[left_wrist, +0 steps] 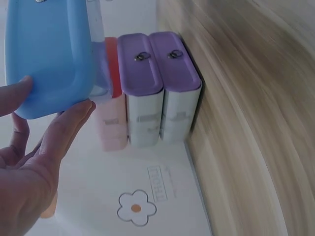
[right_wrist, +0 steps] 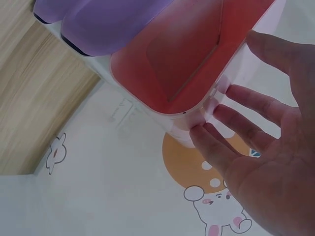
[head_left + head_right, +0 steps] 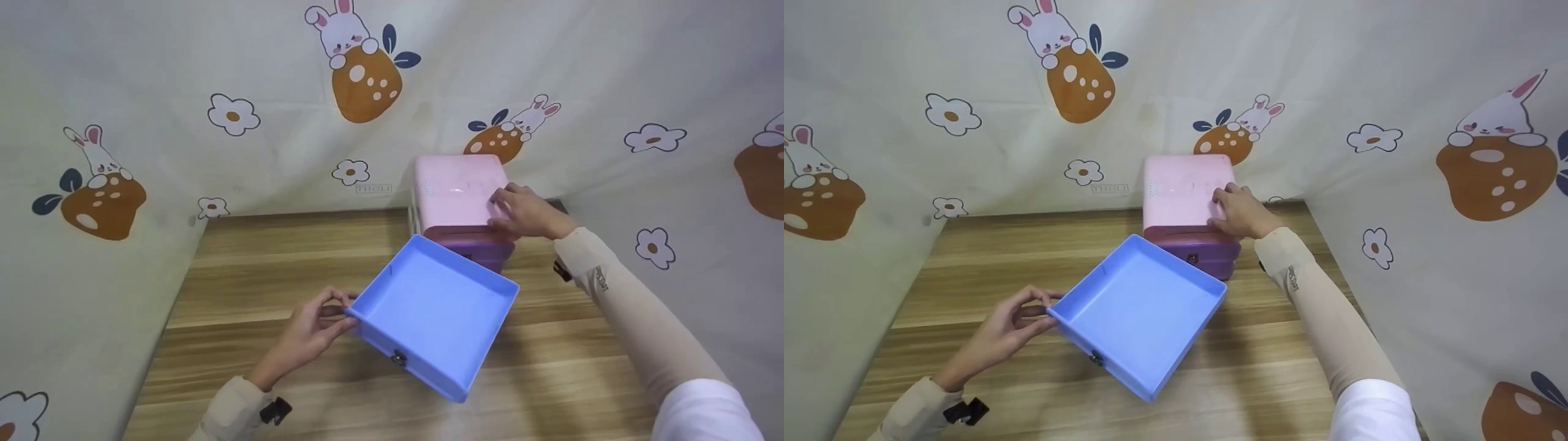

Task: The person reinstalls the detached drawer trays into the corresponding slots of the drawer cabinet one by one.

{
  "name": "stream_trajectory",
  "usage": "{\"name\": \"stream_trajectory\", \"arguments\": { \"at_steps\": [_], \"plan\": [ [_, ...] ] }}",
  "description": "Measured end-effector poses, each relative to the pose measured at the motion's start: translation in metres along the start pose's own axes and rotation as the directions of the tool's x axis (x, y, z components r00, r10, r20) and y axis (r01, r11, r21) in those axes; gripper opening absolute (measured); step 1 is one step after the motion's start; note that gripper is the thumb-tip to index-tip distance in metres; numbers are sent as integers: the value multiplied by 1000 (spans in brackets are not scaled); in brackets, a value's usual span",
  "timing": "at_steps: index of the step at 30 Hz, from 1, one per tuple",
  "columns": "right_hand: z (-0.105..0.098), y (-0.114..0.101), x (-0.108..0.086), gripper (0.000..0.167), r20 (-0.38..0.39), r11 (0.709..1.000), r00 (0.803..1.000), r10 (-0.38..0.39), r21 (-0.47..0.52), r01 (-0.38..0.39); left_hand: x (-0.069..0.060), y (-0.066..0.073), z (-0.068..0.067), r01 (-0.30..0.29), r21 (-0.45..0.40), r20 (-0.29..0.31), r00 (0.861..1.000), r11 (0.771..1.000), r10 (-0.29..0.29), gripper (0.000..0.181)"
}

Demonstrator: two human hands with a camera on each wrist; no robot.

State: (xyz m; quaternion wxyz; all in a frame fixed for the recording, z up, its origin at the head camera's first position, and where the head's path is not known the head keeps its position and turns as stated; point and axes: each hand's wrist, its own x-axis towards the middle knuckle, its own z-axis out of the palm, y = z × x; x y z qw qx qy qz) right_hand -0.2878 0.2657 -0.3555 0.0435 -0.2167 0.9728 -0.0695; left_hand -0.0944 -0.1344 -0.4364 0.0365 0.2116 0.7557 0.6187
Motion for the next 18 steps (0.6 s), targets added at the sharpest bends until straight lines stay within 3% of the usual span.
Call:
{"name": "stream_trajectory", "arguments": {
  "at_steps": [7,18],
  "plan": [
    [2,0,0,51,-15,1000,1000,-17,-14,17,19,-6,15,29,10,36,999,1000,-29,22],
    [0,0,-1,49,-25,1000,1000,-11,-11,11,35,-8,29,2,28,1,1000,1000,-2,21]
  ]
}}
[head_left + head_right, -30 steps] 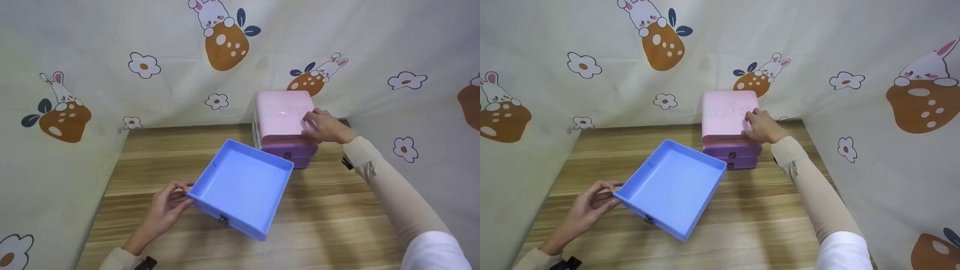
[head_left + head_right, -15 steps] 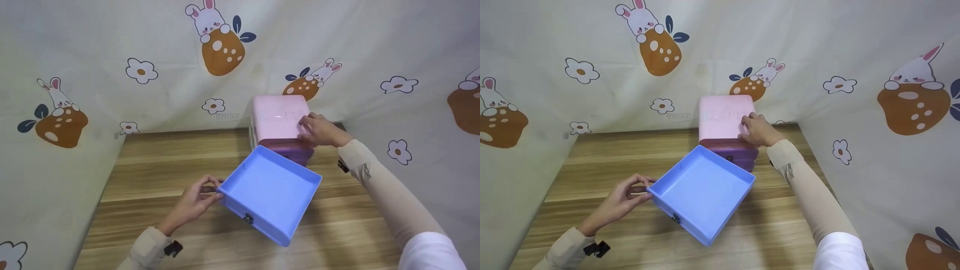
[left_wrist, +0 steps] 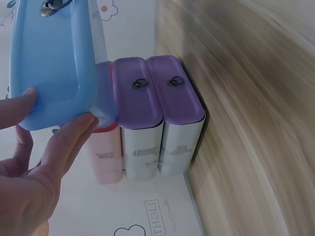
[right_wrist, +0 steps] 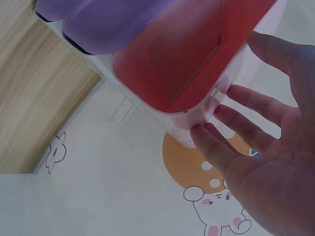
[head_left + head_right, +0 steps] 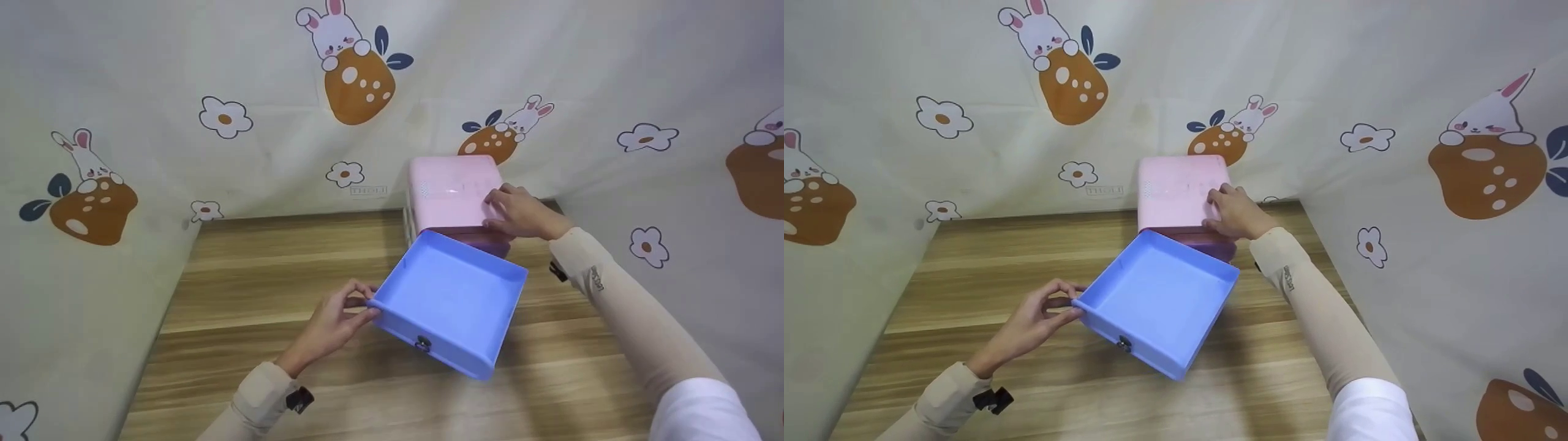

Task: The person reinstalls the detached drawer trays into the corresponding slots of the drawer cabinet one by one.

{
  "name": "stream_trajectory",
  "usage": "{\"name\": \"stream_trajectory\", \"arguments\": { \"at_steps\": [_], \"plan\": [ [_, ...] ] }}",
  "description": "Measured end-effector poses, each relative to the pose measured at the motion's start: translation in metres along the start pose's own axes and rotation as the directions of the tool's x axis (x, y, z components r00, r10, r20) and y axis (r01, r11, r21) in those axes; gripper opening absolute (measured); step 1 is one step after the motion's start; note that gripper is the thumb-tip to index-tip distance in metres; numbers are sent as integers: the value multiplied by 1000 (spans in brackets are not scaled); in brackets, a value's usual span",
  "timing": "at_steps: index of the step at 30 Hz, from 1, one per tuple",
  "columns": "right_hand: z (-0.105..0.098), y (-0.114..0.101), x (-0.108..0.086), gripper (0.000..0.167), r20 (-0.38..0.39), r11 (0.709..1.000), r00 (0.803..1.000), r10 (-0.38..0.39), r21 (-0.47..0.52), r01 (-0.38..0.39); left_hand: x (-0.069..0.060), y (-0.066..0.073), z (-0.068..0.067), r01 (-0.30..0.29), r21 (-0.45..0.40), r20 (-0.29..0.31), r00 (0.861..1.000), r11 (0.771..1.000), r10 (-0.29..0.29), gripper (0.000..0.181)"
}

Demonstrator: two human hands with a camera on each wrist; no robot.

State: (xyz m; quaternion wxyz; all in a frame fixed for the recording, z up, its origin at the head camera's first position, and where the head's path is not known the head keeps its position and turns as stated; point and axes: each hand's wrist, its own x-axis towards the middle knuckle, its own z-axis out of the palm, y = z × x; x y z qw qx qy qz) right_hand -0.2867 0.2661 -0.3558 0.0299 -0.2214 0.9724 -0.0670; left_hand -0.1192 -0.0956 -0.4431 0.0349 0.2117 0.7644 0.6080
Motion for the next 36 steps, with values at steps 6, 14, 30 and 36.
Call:
{"name": "stream_trajectory", "arguments": {
  "at_steps": [6,14,30,36],
  "plan": [
    [-2,0,1,49,0,1000,1000,3,1,-3,3,3,11,-14,13,-63,998,1000,15,19],
    [0,1,1,51,20,999,999,32,19,-33,3,8,40,-62,100,-176,981,993,79,18],
    [1,1,-1,52,31,998,999,41,51,-42,13,6,78,-86,201,-285,948,976,142,20],
    [1,0,-1,52,50,998,998,46,49,-48,17,5,88,-118,338,-302,926,934,226,22]
  ]
}}
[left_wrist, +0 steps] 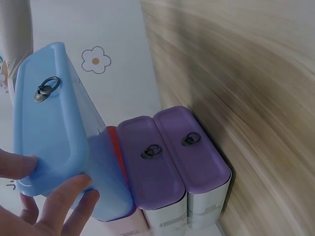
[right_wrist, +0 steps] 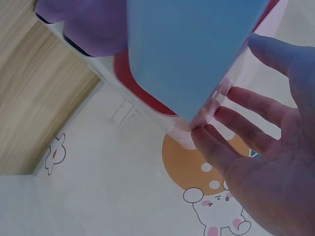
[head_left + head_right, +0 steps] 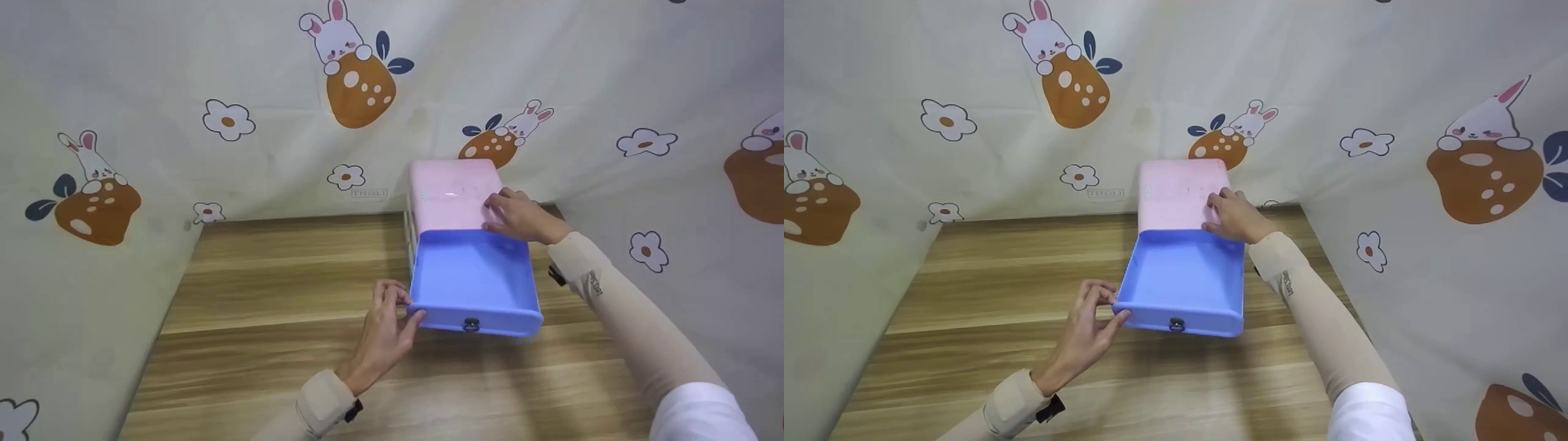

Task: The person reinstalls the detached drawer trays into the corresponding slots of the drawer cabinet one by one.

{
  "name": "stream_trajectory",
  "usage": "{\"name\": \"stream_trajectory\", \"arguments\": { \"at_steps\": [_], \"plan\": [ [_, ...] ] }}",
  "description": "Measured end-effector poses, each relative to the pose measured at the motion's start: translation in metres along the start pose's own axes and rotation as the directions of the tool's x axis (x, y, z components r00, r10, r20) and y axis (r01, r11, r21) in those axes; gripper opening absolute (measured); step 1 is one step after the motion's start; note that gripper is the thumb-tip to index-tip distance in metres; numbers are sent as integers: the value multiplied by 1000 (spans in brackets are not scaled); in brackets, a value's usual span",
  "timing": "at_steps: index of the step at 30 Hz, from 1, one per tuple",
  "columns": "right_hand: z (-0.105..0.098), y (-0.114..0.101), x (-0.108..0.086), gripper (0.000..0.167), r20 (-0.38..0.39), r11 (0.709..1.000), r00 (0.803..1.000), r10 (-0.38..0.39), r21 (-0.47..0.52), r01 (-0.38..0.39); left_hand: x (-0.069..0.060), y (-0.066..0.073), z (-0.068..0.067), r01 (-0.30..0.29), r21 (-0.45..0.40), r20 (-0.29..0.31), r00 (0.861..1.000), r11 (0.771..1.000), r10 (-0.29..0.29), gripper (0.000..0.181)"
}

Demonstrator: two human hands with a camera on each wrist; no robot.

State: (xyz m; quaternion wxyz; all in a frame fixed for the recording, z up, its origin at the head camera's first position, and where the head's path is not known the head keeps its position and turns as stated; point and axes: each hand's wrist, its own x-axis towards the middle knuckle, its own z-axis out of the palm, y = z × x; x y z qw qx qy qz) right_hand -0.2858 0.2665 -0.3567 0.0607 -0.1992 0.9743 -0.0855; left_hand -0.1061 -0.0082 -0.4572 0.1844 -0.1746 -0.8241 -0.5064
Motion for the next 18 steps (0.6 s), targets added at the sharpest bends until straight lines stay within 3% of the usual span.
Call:
{"name": "stream_trajectory", "arguments": {
  "at_steps": [12,18],
  "plan": [
    [-3,-1,0,53,-5,1000,1000,-12,-9,12,4,-1,10,-60,109,0,998,992,61,24],
    [-1,-1,0,52,-5,1000,1000,1,-10,-1,2,2,12,-69,124,-17,997,990,72,24]
  ]
}}
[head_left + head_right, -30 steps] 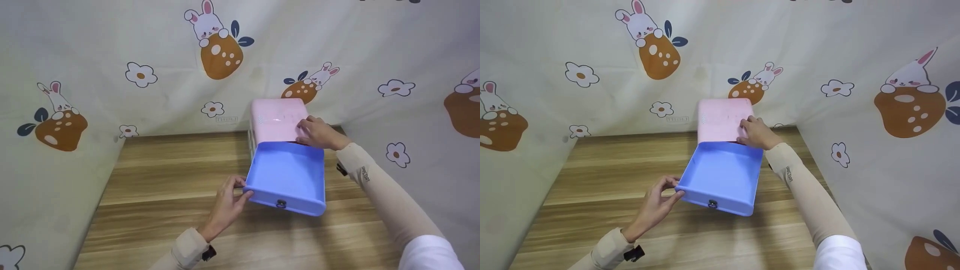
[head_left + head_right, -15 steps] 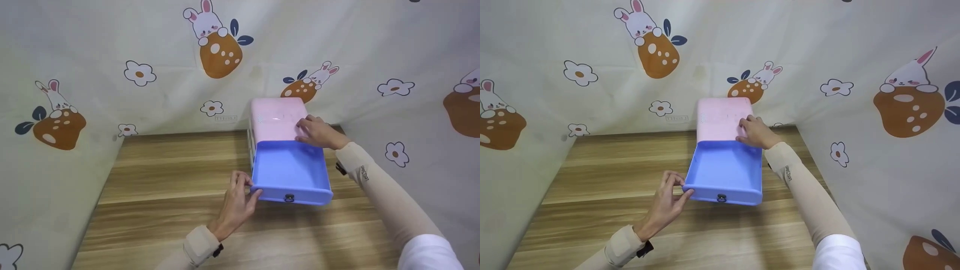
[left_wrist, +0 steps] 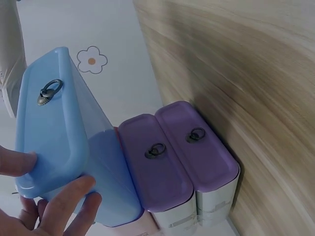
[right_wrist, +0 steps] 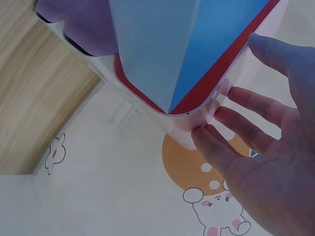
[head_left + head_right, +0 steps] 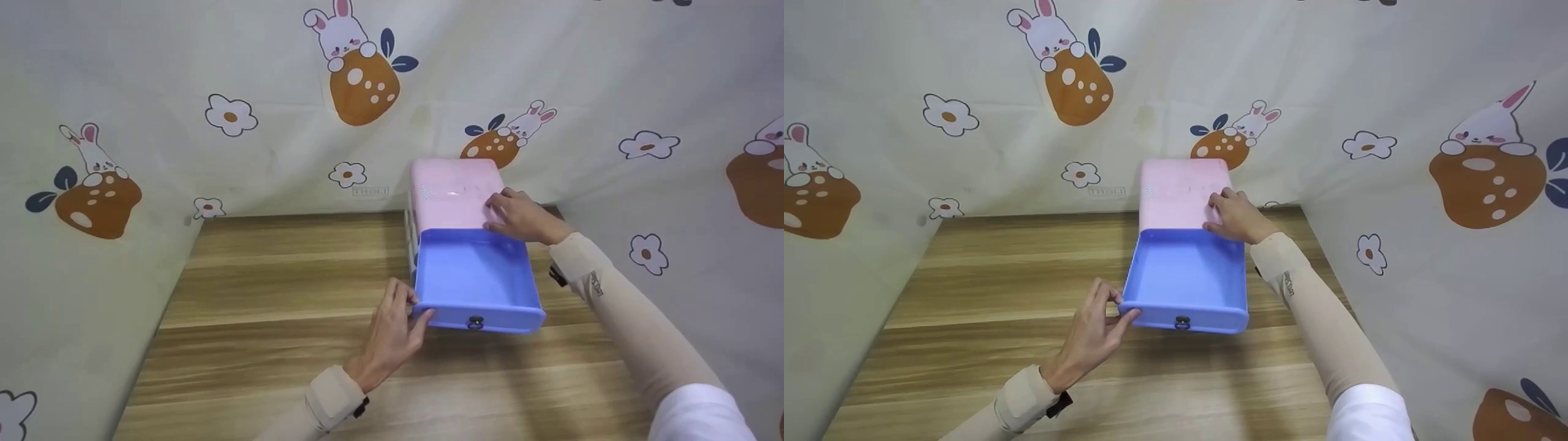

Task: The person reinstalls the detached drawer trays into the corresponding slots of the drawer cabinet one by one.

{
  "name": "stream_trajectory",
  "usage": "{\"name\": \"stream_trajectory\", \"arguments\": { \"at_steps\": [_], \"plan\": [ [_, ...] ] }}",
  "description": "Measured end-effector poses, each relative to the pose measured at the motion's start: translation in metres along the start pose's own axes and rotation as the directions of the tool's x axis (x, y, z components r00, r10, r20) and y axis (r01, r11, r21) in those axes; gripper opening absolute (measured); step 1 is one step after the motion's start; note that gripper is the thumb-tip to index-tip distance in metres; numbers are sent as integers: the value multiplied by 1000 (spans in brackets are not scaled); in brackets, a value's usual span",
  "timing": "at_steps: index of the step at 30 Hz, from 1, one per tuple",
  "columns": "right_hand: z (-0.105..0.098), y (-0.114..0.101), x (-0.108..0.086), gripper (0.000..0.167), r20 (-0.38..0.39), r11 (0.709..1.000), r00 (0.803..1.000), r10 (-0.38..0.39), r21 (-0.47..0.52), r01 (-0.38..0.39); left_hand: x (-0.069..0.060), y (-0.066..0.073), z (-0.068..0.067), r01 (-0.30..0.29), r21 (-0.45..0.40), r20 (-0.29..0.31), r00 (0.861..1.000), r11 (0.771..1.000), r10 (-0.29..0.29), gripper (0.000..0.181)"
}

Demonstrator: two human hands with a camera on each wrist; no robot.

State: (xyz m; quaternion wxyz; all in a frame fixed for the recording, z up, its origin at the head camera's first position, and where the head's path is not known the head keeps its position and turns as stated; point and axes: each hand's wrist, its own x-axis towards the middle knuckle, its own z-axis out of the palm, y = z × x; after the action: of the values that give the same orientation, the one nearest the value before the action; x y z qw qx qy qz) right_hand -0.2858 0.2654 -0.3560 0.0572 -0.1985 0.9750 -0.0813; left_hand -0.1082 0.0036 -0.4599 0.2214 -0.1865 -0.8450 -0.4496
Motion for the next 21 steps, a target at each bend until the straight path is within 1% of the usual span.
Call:
{"name": "stream_trajectory", "arguments": {
  "at_steps": [3,8,14,21],
  "plan": [
    [2,-1,0,52,2,1000,1000,-9,-6,9,-2,3,-2,3,5,-7,1000,1000,-3,24],
    [2,-2,1,51,-3,1000,1000,-14,-2,14,-6,7,-4,13,13,4,1000,1000,-13,24],
    [-1,0,1,50,-2,1000,1000,-25,1,25,-5,9,-3,9,13,1,1000,1000,-9,24],
    [-3,3,2,38,-3,997,1000,-21,74,21,-3,9,4,-15,53,-16,1000,998,16,25]
  ]
}}
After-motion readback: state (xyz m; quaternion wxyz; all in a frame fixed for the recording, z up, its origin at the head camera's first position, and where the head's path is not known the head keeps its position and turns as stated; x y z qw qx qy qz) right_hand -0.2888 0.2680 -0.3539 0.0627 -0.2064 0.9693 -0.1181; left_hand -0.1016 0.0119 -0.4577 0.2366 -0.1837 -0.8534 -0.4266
